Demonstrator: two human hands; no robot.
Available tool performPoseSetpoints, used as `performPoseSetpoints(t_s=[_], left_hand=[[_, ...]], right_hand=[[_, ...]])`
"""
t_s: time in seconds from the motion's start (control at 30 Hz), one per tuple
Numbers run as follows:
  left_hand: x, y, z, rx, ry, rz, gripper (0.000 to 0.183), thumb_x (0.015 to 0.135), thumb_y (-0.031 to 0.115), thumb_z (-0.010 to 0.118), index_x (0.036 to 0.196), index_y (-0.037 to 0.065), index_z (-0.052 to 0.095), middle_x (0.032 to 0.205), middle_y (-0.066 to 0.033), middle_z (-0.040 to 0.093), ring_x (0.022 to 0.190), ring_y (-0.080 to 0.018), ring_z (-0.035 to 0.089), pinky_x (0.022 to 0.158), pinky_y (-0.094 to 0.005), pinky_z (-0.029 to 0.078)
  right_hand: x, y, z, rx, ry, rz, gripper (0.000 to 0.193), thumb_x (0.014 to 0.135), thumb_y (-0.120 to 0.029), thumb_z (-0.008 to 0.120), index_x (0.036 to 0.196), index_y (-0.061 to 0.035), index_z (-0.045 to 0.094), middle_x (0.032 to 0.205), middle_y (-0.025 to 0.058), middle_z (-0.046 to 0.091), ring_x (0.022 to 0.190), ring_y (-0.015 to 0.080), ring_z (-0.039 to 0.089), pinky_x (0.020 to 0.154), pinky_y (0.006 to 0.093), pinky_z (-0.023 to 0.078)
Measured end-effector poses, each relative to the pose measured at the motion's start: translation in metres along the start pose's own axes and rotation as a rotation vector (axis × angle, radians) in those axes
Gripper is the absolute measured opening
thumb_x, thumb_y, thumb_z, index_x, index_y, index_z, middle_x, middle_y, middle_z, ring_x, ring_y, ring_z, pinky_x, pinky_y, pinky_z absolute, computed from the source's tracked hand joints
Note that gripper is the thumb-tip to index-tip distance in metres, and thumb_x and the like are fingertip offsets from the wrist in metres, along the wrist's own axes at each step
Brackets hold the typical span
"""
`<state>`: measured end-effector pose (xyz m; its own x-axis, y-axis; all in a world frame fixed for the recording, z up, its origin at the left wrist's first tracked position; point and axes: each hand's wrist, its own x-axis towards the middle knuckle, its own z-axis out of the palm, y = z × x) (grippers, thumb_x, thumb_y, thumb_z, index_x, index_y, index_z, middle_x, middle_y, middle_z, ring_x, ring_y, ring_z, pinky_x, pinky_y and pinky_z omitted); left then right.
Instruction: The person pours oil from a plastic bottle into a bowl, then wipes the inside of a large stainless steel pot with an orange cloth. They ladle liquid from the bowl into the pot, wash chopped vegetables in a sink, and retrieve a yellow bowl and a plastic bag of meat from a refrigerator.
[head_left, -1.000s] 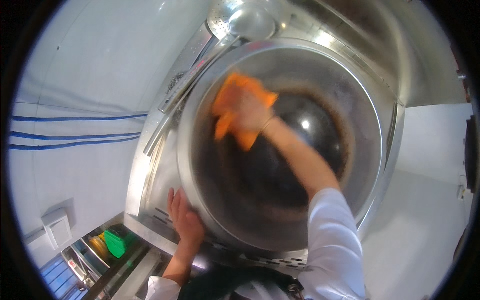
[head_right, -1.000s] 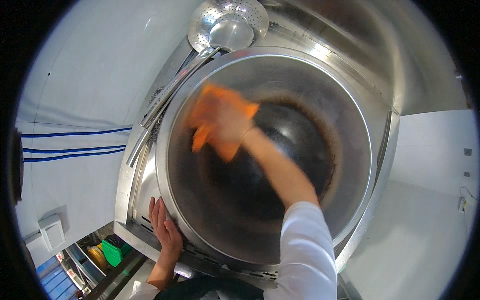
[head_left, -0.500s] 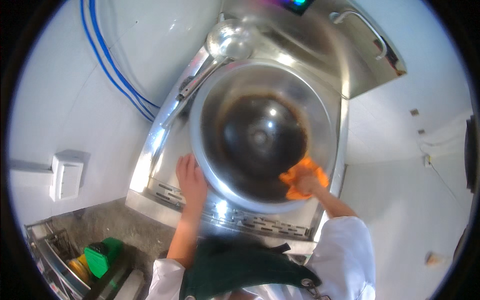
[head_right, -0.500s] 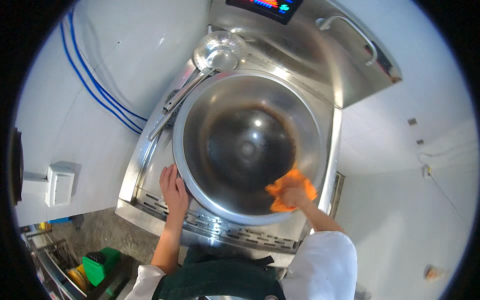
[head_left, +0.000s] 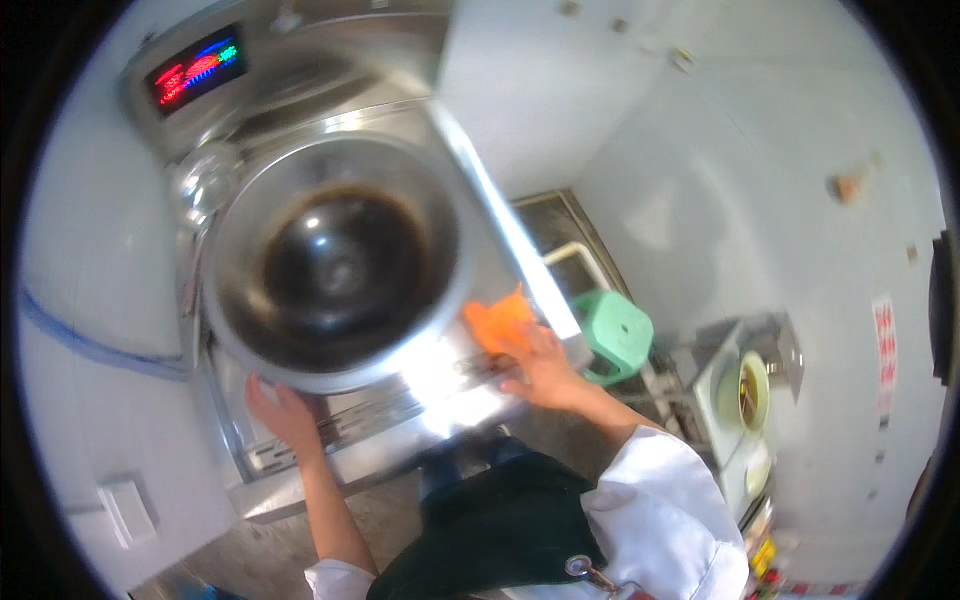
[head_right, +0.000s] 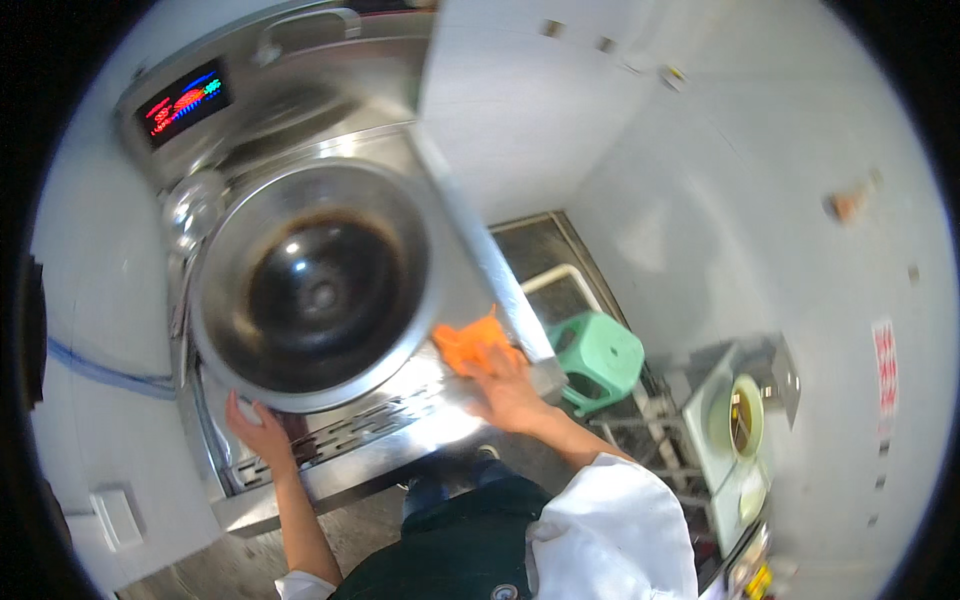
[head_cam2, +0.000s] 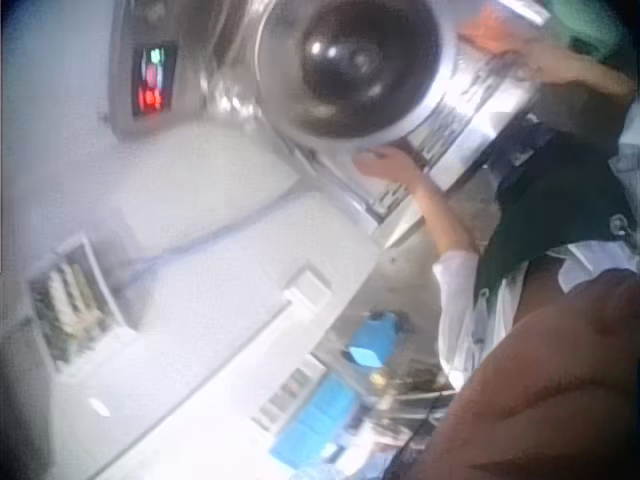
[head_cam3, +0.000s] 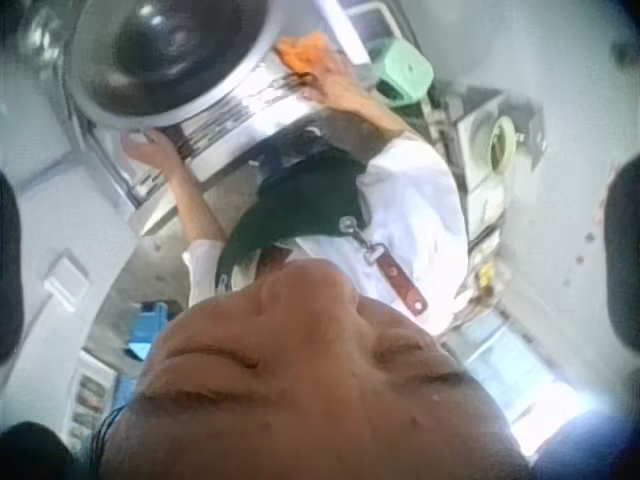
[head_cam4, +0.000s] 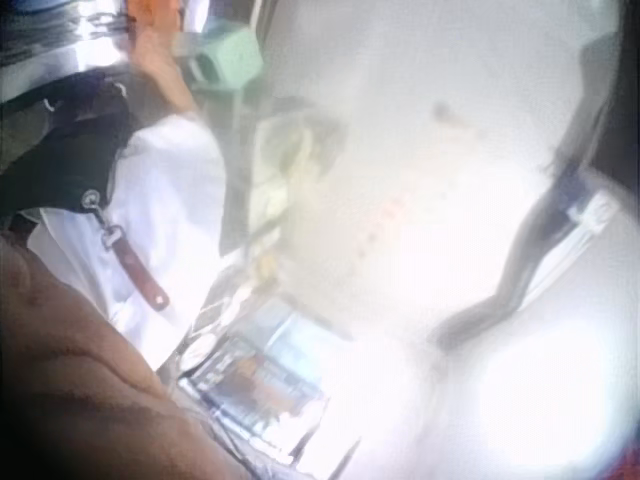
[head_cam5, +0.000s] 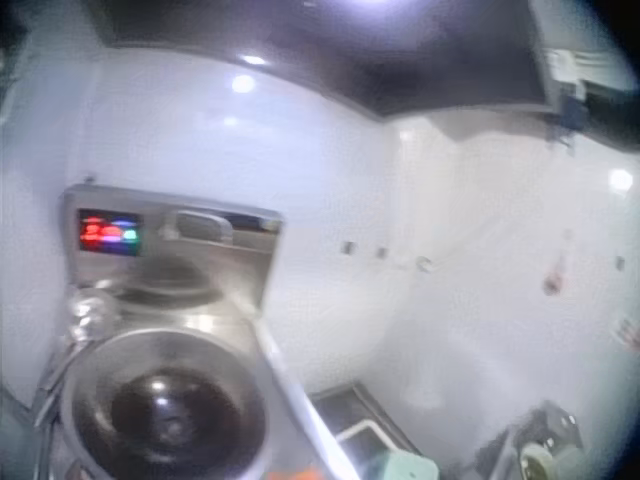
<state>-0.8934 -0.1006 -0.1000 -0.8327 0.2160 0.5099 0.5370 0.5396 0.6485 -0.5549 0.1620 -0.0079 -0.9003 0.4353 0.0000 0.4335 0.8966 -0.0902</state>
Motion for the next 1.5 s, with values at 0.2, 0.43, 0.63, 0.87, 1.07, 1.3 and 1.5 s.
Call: performPoseSetpoints(t_s=[0.2,0.43,0.63,0.87,1.07,1.3,1.5], left_hand=[[-0.077,0.086,-0.026,-0.053,-0.080,0.211,0.013,0.088,0.001,0.065,0.101,0.000,0.060,0.124,-0.0175,0.057,0.105,-0.0319,0.059,0.093,-0.0436,0.046],[-0.286,0.283,0.016,-0.184,-1.220,0.545,0.024,0.083,0.019,0.070,0.103,0.006,0.064,0.114,-0.0155,0.061,0.116,-0.0380,0.052,0.100,-0.0500,0.039],[-0.394,0.441,0.065,0.264,-1.647,0.996,0.057,0.088,0.037,0.067,0.138,0.017,0.050,0.146,-0.0168,0.040,0.147,-0.0406,0.017,0.112,-0.0690,0.011],[-0.484,0.580,0.124,-0.096,-1.624,1.223,0.059,0.089,0.033,0.068,0.141,0.013,0.047,0.146,-0.0169,0.041,0.145,-0.0407,0.023,0.114,-0.0618,0.017],[-0.614,0.675,0.222,-0.591,-2.124,0.375,0.061,0.097,0.027,0.061,0.146,0.005,0.033,0.141,-0.0209,0.045,0.132,-0.0360,0.046,0.106,-0.0477,0.041],[-0.722,0.751,0.286,-0.616,-2.044,-0.366,0.049,0.096,0.023,0.063,0.133,0.003,0.040,0.122,-0.0137,0.056,0.107,-0.0264,0.061,0.087,-0.0377,0.053],[-0.739,0.767,0.310,-0.446,-1.426,0.298,0.031,0.092,0.025,0.062,0.106,-0.001,0.055,0.094,-0.0229,0.064,0.088,-0.0378,0.062,0.078,-0.0434,0.048]], right_hand=[[-0.175,0.043,0.027,0.974,-0.133,0.353,0.045,0.096,-0.037,0.058,0.132,-0.0114,0.056,0.113,0.0200,0.067,0.102,0.0371,0.065,0.088,0.0465,0.051],[-0.460,0.113,0.087,0.730,-0.197,0.809,0.037,0.094,-0.033,0.059,0.121,-0.0078,0.064,0.112,0.0199,0.067,0.103,0.0405,0.063,0.087,0.0468,0.051],[-0.621,0.163,0.071,0.745,0.081,1.155,0.035,0.093,-0.031,0.062,0.115,-0.0048,0.066,0.107,0.0185,0.068,0.099,0.0382,0.065,0.086,0.0452,0.052],[-0.681,0.225,0.041,0.699,0.477,1.326,0.028,0.090,-0.019,0.066,0.114,-0.0055,0.066,0.112,0.0191,0.066,0.105,0.0367,0.063,0.089,0.0423,0.051],[-0.733,0.360,0.008,0.055,0.734,1.369,0.038,0.090,-0.015,0.065,0.126,-0.0051,0.059,0.125,0.0220,0.060,0.119,0.0392,0.055,0.102,0.0438,0.044],[-0.808,0.572,0.022,0.414,0.517,1.597,0.048,0.088,-0.021,0.067,0.127,0.0028,0.055,0.123,0.0256,0.060,0.109,0.0392,0.061,0.096,0.0429,0.048],[-0.834,0.629,0.033,1.037,0.305,1.585,0.030,0.088,-0.025,0.071,0.092,0.0030,0.061,0.072,0.0068,0.061,0.063,0.0169,0.059,0.055,0.0333,0.051]])
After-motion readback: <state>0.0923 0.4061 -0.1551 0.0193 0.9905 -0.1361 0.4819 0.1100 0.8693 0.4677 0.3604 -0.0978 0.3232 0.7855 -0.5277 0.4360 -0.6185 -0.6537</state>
